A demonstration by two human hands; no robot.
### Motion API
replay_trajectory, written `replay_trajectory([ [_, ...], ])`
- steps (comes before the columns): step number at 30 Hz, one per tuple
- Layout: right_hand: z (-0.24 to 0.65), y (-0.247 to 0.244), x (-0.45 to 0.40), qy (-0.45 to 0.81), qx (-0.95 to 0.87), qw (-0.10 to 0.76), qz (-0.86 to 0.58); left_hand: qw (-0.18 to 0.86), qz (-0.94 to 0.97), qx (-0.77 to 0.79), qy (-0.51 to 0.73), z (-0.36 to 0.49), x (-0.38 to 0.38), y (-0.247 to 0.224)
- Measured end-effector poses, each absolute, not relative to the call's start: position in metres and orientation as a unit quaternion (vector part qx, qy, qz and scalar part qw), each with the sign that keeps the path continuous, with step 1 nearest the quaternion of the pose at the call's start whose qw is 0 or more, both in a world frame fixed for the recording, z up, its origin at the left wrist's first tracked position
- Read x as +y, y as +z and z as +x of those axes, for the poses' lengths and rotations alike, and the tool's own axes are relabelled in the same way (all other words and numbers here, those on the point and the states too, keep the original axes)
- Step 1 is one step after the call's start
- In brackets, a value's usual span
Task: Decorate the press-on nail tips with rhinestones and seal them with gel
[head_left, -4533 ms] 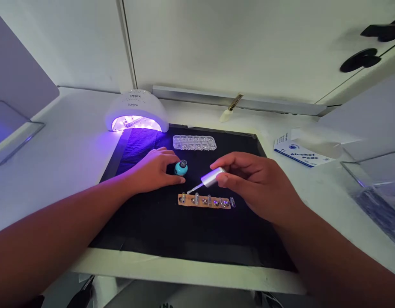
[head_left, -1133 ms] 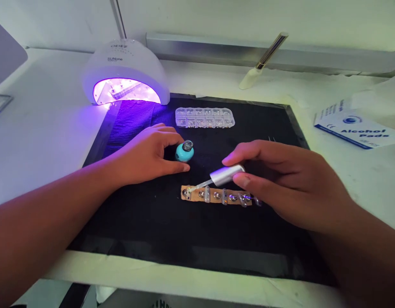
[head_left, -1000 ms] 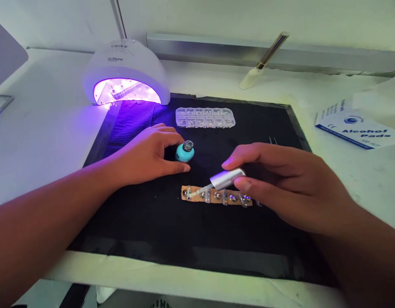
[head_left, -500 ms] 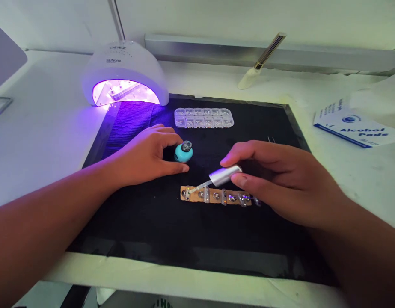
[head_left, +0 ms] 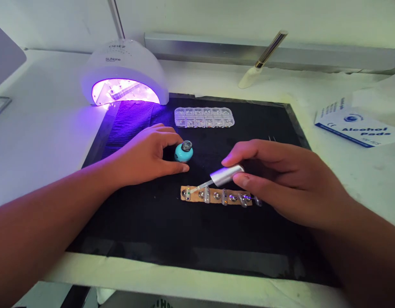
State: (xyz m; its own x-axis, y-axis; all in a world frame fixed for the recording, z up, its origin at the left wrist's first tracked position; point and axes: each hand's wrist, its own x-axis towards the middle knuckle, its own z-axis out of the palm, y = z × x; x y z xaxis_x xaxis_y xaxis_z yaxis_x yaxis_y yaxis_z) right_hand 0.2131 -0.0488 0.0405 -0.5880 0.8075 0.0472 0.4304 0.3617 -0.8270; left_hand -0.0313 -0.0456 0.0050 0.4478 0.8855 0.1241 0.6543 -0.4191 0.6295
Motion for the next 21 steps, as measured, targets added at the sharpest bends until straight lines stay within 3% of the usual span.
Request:
replay_trajectory([
  [21,0.2167,0.0385,-0.0457,0.398,-0.833,0.221,-0.315,0.255,0.811,0.472,0.234,-0.0314,-0.045,0.0034],
])
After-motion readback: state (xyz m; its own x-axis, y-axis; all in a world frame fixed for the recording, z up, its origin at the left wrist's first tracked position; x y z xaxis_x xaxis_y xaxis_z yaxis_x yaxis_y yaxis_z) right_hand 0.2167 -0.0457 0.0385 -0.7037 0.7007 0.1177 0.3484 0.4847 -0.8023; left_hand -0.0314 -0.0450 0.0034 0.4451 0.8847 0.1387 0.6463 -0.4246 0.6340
